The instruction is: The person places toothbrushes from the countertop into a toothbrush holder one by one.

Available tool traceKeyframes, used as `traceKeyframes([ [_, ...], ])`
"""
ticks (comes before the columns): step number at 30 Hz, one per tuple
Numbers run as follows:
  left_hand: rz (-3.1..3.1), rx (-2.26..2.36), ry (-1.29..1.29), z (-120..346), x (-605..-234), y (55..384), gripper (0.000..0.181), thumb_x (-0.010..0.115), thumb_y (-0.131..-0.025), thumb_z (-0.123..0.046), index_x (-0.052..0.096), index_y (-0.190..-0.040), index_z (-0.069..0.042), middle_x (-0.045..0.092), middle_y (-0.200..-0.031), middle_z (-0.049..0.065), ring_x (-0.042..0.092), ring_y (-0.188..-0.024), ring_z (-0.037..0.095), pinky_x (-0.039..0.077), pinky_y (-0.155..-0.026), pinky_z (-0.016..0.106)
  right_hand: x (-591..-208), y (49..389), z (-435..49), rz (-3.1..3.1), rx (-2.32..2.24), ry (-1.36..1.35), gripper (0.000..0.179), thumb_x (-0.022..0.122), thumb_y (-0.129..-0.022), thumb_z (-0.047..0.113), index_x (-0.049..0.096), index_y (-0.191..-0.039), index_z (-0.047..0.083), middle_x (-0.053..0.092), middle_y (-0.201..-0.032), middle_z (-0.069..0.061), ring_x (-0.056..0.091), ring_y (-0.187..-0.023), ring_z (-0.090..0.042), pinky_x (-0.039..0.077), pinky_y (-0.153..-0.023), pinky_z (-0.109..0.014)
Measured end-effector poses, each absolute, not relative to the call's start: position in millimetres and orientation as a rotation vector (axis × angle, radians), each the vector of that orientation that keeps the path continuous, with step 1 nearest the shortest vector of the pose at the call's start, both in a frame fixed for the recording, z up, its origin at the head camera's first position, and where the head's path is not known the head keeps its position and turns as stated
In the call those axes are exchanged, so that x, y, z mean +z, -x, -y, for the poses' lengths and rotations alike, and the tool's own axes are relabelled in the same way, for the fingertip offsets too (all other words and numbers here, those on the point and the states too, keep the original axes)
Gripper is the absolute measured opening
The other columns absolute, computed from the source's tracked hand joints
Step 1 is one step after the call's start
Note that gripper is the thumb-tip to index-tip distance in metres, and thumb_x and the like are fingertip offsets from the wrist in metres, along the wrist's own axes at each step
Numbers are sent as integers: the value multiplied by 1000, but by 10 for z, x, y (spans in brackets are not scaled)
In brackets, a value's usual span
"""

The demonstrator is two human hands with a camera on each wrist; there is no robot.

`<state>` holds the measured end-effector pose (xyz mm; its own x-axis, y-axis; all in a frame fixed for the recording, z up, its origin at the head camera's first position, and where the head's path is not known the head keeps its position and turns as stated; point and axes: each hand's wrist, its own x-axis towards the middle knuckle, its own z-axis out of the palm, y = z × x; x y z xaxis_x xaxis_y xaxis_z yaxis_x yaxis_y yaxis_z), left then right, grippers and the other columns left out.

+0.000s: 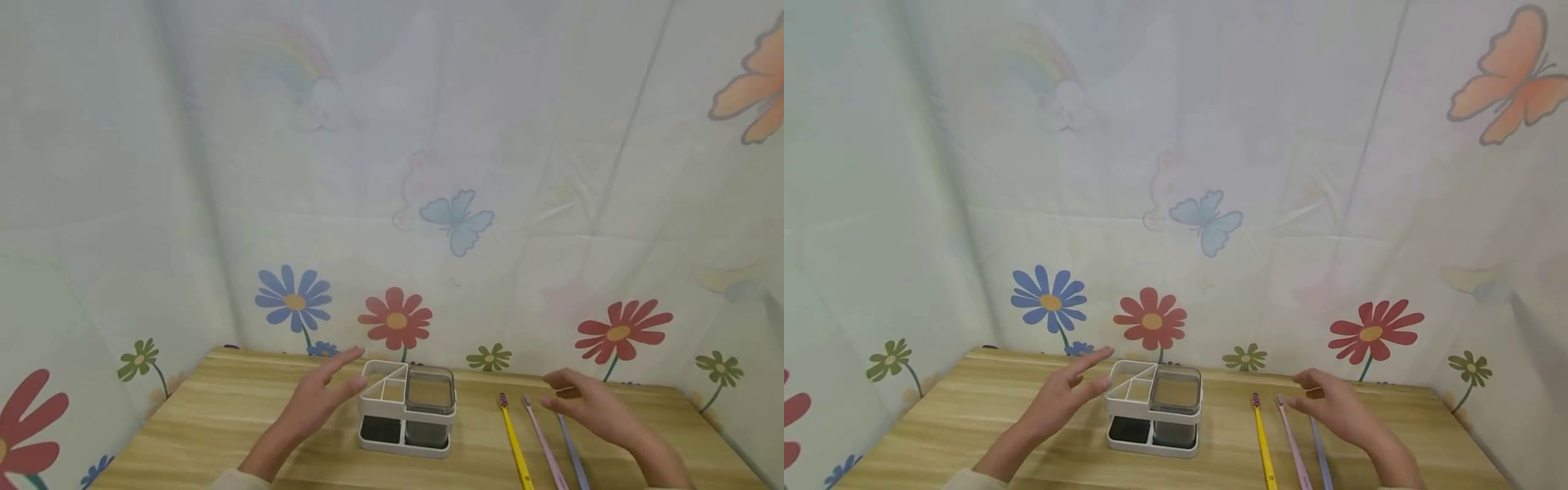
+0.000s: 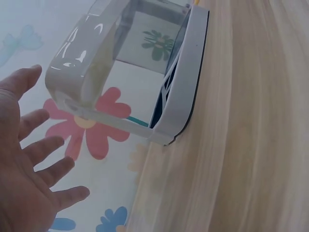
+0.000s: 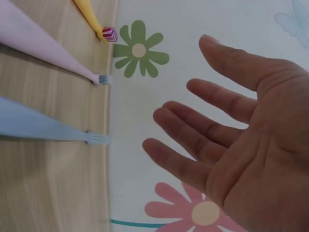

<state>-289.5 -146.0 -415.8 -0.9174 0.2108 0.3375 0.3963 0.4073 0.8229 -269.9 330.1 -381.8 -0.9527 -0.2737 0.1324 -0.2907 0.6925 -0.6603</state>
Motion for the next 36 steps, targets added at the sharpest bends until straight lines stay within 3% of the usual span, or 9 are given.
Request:
traceKeyframes([
  [4,2463,-1552,577,1432,-4196,2908,51,70,-103,-38,61,-152,-24,55,-157,2,44,-149,34,30,-118,71,-3863,2717,-3389,2868,1211,-520,35,74,-102,18,65,-124,-7,72,-117,-14,70,-105,-32,62,-82,-34],
  [7,2453,-1560,582,1413,-4221,2912,48,70,-104,-35,63,-150,-23,57,-155,4,48,-146,35,36,-116,68,-3878,2722,-3443,2875,1206,-558,27,74,-101,16,67,-118,-4,72,-111,-10,68,-101,-28,59,-79,-28],
  [13,2428,-1596,578,1397,-4230,2905,45,72,-103,-27,66,-147,-21,60,-152,2,54,-141,35,47,-111,60,-3927,2709,-3510,2873,1260,-639,18,73,-100,10,69,-112,-3,71,-101,-9,66,-90,-17,61,-72,-34],
  [21,2367,-1707,623,1360,-4255,2899,43,73,-103,-20,66,-145,-9,61,-149,14,58,-137,37,56,-102,38,-3993,2729,-3539,2879,1402,-627,19,70,-101,4,66,-113,-9,67,-97,-13,67,-88,-32,63,-69,-42],
  [26,2344,-1755,566,1330,-4253,2875,44,75,-101,-19,68,-143,-9,63,-147,13,61,-132,35,57,-101,37,-4040,2746,-3567,2897,1399,-617,16,69,-101,2,66,-112,-10,66,-94,-13,64,-84,-27,61,-66,-37],
  [32,2348,-1743,519,1319,-4264,2882,44,76,-101,-21,69,-143,-11,65,-145,11,64,-127,31,57,-103,43,-4142,2775,-3615,2914,1390,-612,8,66,-98,-3,65,-105,-8,59,-84,-7,52,-66,-14,46,-55,-24],
  [36,2345,-1727,514,1327,-4275,2886,45,78,-100,-23,69,-142,-11,66,-144,10,66,-126,31,57,-102,44,-4196,2805,-3636,2905,1327,-651,5,65,-94,-8,66,-99,-6,62,-83,-7,54,-66,-11,47,-54,-24],
])
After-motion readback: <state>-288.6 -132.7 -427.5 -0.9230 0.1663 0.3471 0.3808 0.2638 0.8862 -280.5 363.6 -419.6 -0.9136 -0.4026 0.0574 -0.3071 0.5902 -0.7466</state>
